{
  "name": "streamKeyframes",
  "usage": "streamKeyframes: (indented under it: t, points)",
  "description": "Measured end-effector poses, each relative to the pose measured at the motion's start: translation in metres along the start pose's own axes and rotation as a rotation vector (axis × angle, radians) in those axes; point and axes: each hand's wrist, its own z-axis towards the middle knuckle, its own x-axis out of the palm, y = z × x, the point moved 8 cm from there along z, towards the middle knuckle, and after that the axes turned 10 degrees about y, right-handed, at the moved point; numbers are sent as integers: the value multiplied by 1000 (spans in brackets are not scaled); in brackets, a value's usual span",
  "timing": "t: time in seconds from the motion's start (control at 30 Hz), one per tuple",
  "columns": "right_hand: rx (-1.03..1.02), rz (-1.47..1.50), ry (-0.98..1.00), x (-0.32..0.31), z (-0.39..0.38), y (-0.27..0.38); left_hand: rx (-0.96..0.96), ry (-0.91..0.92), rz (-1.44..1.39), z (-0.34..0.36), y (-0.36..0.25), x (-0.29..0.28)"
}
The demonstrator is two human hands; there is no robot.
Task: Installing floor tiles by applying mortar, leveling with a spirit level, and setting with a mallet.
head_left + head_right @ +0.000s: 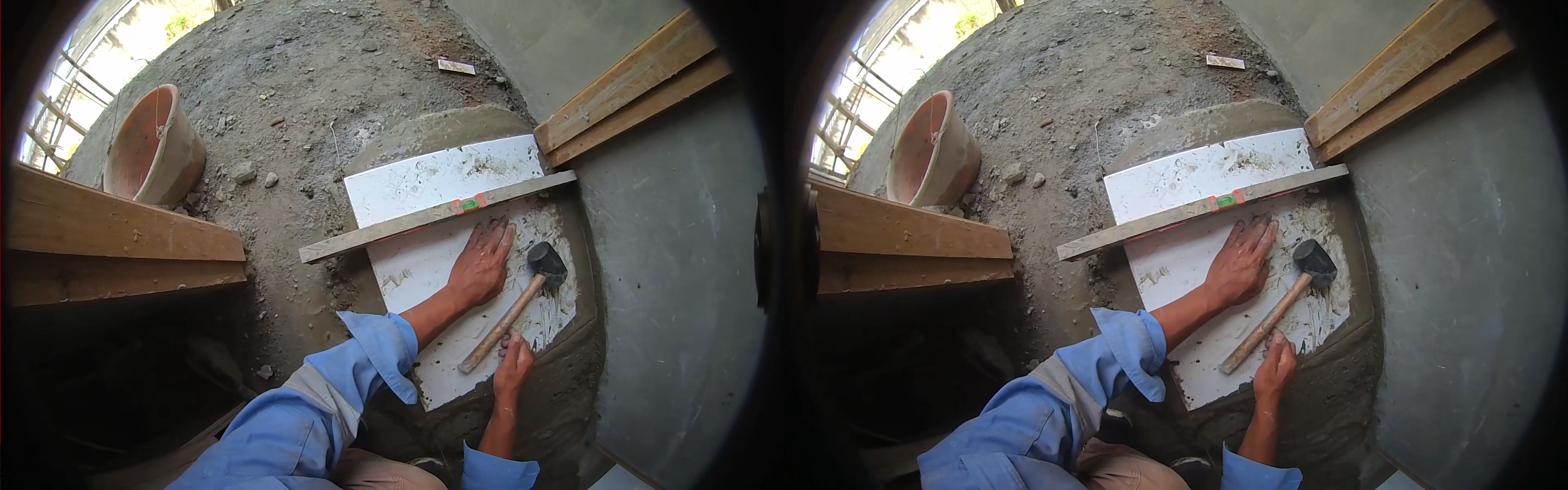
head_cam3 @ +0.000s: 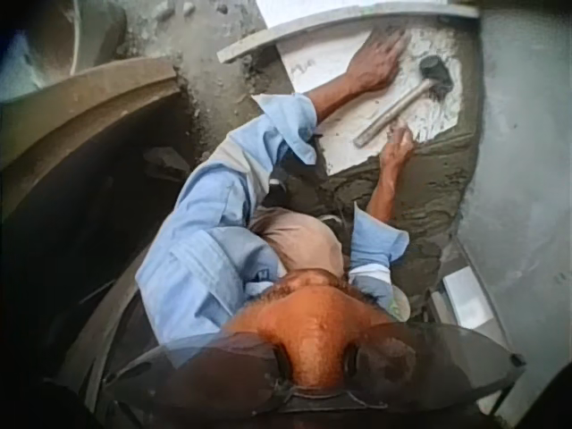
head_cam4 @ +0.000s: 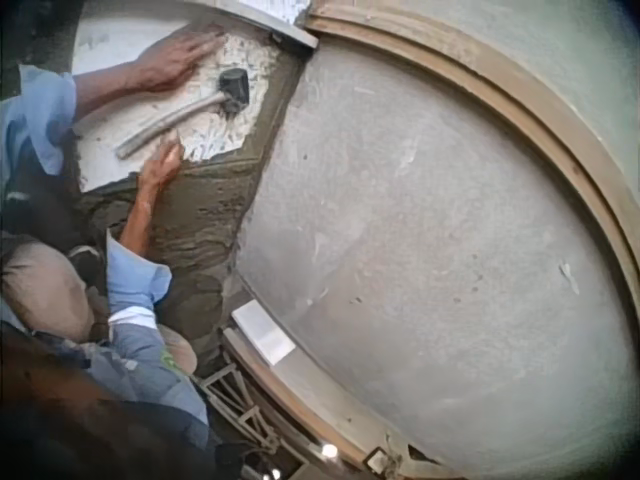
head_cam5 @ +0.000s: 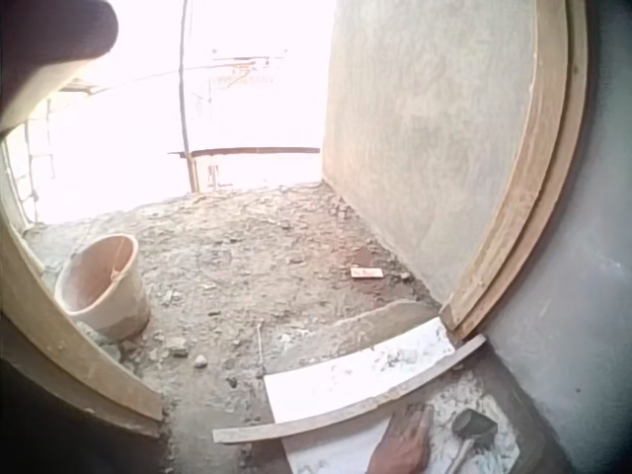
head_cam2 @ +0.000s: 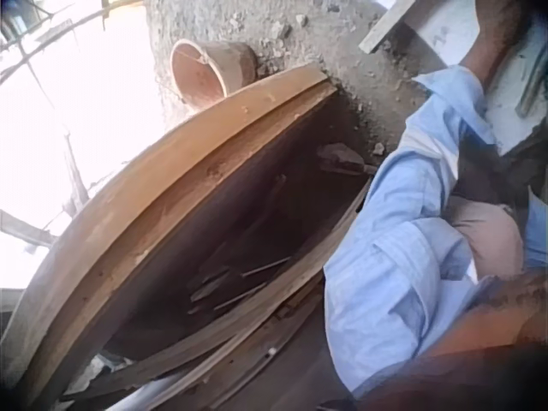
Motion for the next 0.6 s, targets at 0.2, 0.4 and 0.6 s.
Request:
streamKeyframes:
  t: [0.2, 0.4, 0.6]
  points:
    - [-203, -697, -240, -5, 54, 34, 62, 149, 128, 3, 15, -14]
    - [-24, -844, -149, 14, 72, 34, 21, 171, 121, 8, 15, -19]
    - [-4, -809, -91, 18, 79, 33, -29, 236, 150, 5, 20, -16]
